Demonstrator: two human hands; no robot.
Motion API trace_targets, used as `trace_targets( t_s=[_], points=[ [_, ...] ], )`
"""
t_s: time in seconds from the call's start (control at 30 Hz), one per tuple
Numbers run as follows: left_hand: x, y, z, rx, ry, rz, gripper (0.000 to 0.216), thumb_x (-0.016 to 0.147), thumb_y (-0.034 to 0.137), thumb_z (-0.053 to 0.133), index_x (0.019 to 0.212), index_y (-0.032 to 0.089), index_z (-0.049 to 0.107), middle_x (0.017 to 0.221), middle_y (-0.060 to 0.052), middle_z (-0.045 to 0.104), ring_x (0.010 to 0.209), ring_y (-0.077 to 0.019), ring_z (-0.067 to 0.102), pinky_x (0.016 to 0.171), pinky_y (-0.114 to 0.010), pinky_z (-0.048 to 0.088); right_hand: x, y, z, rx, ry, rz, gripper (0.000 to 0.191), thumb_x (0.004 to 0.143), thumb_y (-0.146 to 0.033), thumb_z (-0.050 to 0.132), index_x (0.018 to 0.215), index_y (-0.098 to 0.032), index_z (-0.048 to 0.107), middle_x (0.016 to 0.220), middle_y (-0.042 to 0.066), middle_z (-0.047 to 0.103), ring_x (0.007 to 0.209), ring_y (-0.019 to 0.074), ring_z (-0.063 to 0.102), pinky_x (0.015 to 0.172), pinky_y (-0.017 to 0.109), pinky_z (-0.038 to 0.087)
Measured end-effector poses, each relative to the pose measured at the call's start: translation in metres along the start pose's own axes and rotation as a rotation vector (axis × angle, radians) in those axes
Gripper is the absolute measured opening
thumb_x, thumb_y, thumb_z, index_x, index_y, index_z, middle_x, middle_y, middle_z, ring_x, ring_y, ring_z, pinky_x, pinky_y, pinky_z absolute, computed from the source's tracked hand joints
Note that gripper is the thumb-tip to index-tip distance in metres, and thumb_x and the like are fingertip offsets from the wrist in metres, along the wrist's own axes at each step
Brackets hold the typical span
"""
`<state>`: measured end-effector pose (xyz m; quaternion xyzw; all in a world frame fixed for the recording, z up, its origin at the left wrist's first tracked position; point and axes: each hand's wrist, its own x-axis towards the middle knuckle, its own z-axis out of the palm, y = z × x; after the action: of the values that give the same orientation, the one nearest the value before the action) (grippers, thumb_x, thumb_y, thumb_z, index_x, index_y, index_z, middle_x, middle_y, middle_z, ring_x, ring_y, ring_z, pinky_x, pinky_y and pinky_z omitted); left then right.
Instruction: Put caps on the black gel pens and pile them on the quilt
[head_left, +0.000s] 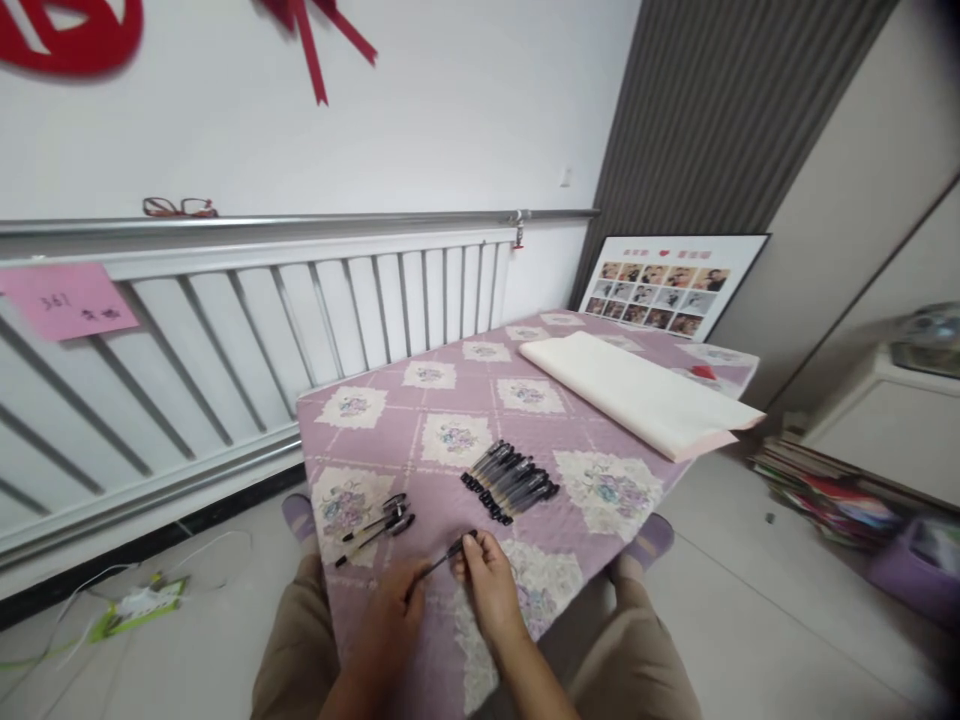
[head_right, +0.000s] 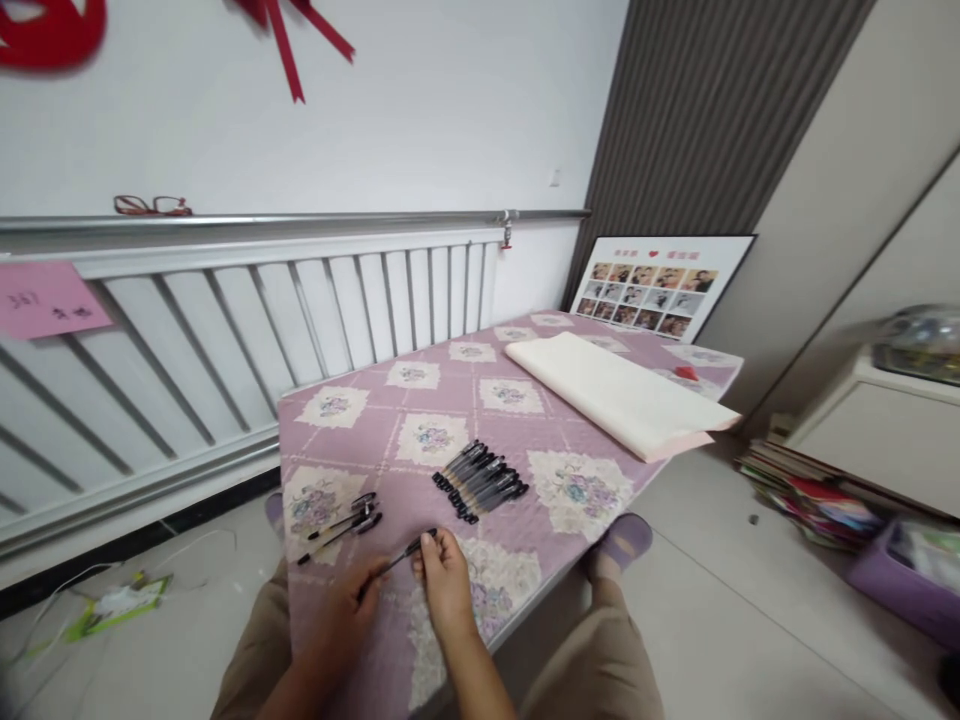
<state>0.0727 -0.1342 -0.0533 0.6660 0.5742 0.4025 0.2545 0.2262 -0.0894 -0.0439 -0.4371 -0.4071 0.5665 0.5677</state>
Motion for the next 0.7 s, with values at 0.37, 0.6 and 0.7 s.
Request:
trace_targets(
  t_s=[0.37, 0.6, 0.7],
  points=[
    [0.001, 0.02, -0.001, 0.235, 0.002, 0.031, 0.023, 0.089, 0.02, 0.045, 0.104, 0.024, 0.062, 0.099, -0.004, 0.066, 0.094, -0.0208, 0.059, 0.085, -0.039, 0.049, -0.008, -0.019, 0.003, -0.137, -0.119, 0.023, 0.033, 0.072, -0.05, 0.066, 0.085, -0.02, 0.064, 0.063, -0.002, 0.056, 0.057, 0.0138, 0.051, 0.053, 0.024, 0.042],
    [-0.001, 0.024, -0.002, 0.31, 0.019, -0.002, 0.022, 0.089, 0.016, 0.046, 0.102, 0.023, 0.061, 0.097, -0.004, 0.063, 0.092, -0.0194, 0.058, 0.083, -0.035, 0.049, -0.003, -0.01, -0.002, -0.212, -0.112, 0.037, 0.039, 0.071, -0.049, 0.067, 0.098, -0.02, 0.066, 0.066, -0.001, 0.058, 0.059, 0.0159, 0.054, 0.057, 0.027, 0.045],
    [-0.001, 0.027, -0.001, 0.331, 0.022, -0.007, 0.019, 0.089, 0.016, 0.047, 0.099, 0.024, 0.061, 0.096, -0.002, 0.063, 0.089, -0.0185, 0.059, 0.081, -0.033, 0.048, 0.0, -0.002, -0.005, -0.264, -0.109, 0.017, 0.037, 0.07, -0.048, 0.067, 0.094, -0.02, 0.066, 0.064, -0.002, 0.057, 0.056, 0.0151, 0.052, 0.054, 0.026, 0.044]
  ],
)
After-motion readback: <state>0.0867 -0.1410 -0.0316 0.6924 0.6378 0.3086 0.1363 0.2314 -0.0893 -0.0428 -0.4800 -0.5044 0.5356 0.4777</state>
